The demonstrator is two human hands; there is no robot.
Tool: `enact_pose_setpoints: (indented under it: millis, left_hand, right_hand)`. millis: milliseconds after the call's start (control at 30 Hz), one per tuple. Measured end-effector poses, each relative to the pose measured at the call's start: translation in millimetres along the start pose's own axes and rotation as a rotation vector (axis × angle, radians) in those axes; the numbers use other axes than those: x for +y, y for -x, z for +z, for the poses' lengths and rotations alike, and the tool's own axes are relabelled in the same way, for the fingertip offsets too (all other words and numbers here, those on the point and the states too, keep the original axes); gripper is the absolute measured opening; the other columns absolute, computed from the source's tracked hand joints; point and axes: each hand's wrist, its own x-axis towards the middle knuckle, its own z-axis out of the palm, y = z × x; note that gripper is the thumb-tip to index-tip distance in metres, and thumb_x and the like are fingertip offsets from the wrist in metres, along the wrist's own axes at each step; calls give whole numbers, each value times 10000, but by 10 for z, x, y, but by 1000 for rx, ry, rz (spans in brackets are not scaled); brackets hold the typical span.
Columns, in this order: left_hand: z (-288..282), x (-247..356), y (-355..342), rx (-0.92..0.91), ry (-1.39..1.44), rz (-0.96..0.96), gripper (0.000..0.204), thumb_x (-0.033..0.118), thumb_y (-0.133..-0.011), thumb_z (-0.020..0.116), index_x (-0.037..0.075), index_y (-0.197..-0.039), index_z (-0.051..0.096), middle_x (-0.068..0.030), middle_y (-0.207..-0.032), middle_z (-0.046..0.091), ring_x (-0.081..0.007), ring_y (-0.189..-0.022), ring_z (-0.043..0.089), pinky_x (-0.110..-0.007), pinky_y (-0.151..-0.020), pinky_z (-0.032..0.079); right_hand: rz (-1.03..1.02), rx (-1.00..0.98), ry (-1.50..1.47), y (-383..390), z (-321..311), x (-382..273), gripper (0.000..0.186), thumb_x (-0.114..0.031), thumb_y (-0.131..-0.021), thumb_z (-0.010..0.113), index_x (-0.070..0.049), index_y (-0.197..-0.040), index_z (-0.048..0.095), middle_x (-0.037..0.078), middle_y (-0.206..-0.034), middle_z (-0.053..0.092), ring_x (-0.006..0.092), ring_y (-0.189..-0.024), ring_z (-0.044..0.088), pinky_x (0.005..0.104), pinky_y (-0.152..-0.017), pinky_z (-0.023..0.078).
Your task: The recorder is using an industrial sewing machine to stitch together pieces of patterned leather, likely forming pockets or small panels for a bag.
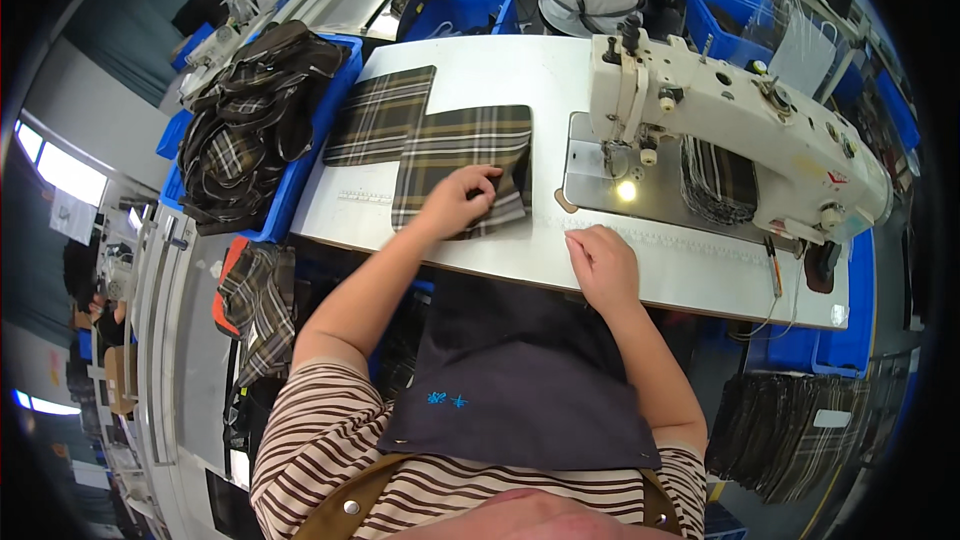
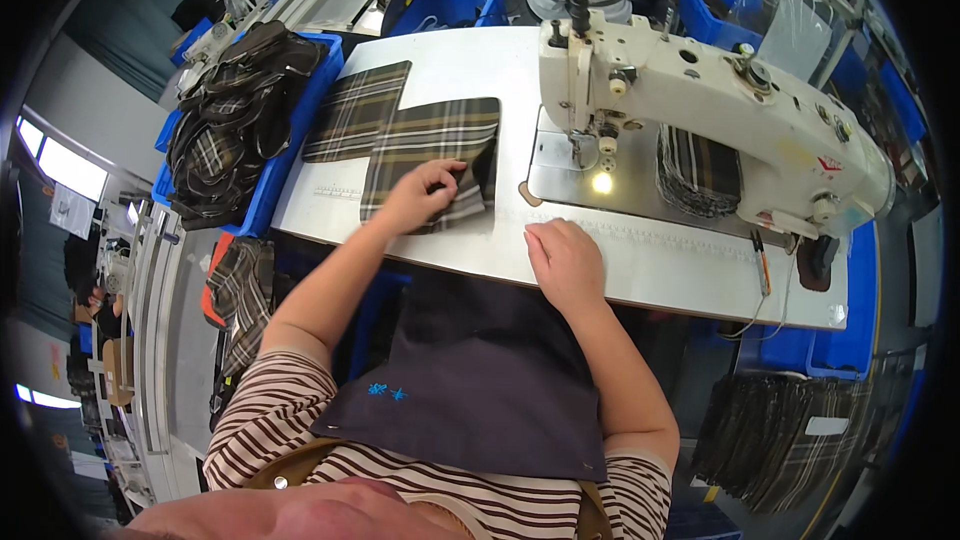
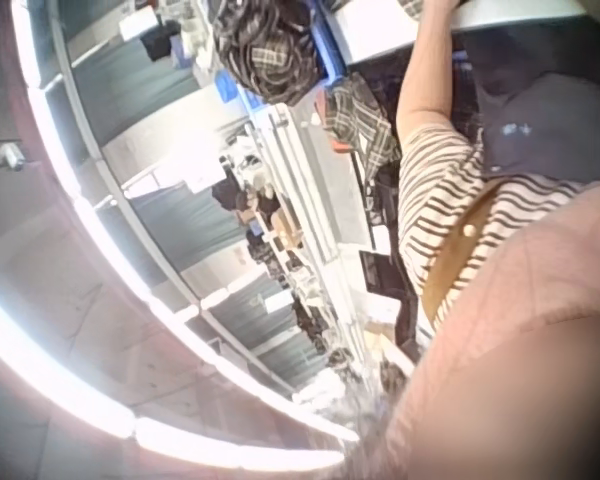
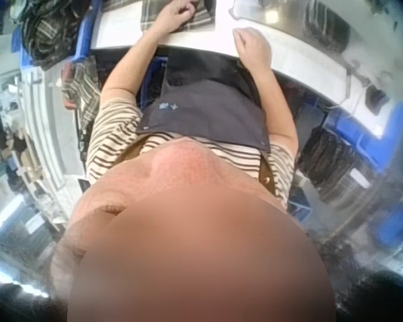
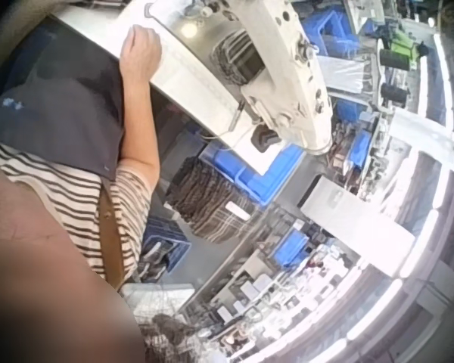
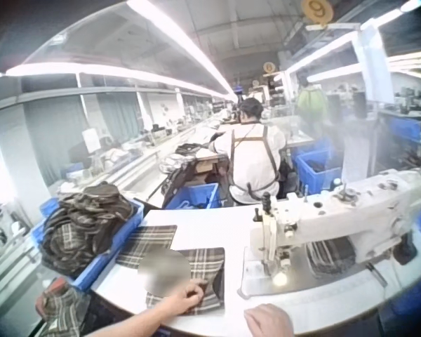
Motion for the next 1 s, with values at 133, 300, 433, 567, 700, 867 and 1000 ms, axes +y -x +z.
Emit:
enact_pose_setpoints:
  millis: [133, 300, 433, 567, 700, 867, 1000]
  left_hand:
    - [529, 314, 170, 92, 162, -52, 82, 116, -898, 684, 41, -931, 683, -132, -1322, 700, -304, -1199, 634, -386, -1047, 457]
    - [738, 458, 337, 68, 526, -121, 64, 120, -1001, 624, 71, -1012, 662, -76, -1277, 692, -142, -999, 616, -296, -902, 499]
    - [27, 405, 242, 456, 1082, -686, 439, 430, -948, 716, 131, -1260, 639, -101, -1160, 713, -255, -1048, 707, -419, -894, 589]
    - [-1367, 279, 162, 764, 786, -280, 376, 397, -967, 620, 116, -1215, 655, -80, -1151, 707, -269, -1070, 693, -445, -976, 553]
    - [-2362, 362, 48, 930, 34, 112, 186, 199, -1019, 544, 62, -1085, 651, 3, -906, 618, -137, -797, 569, -298, -761, 475]
    - [-2001, 482, -186, 469, -504, -63, 195, 211, -1000, 555, 67, -1105, 634, -148, -991, 689, -285, -878, 657, -374, -829, 523]
    - [-1187, -448, -139, 227, -492, -280, 238, 241, -954, 591, 87, -1133, 616, -140, -1200, 726, -359, -1085, 690, -432, -954, 516]
  right_hand:
    - [-96, 102, 63, -38, 34, 78, 138, -109, -909, 686, -28, -1016, 719, 112, -1066, 701, 325, -1061, 652, 438, -888, 510]
    - [-159, -115, 201, -46, 55, 126, 249, -170, -942, 670, -17, -1130, 727, 132, -1267, 691, 323, -1325, 569, 463, -1110, 424]
    - [-106, -138, 181, 16, 90, 77, 387, -366, -1015, 615, -31, -1146, 757, 116, -1346, 685, 284, -1374, 546, 479, -1177, 364]
    - [-74, -127, 125, 13, 74, 89, 379, -362, -1010, 622, -28, -1126, 759, 117, -1323, 695, 288, -1370, 549, 479, -1172, 369]
    - [-46, -143, 80, -10, 73, 110, 374, -344, -980, 668, -19, -1149, 743, 119, -1338, 682, 294, -1373, 544, 479, -1180, 366]
    - [-89, -175, 226, 15, 30, 69, 428, -302, -935, 724, -43, -1273, 680, 108, -1439, 605, 282, -1436, 474, 471, -1209, 337]
    - [-104, -199, 232, 5, 10, 34, 438, -302, -935, 724, -51, -1291, 671, 106, -1456, 591, 280, -1447, 459, 470, -1214, 328]
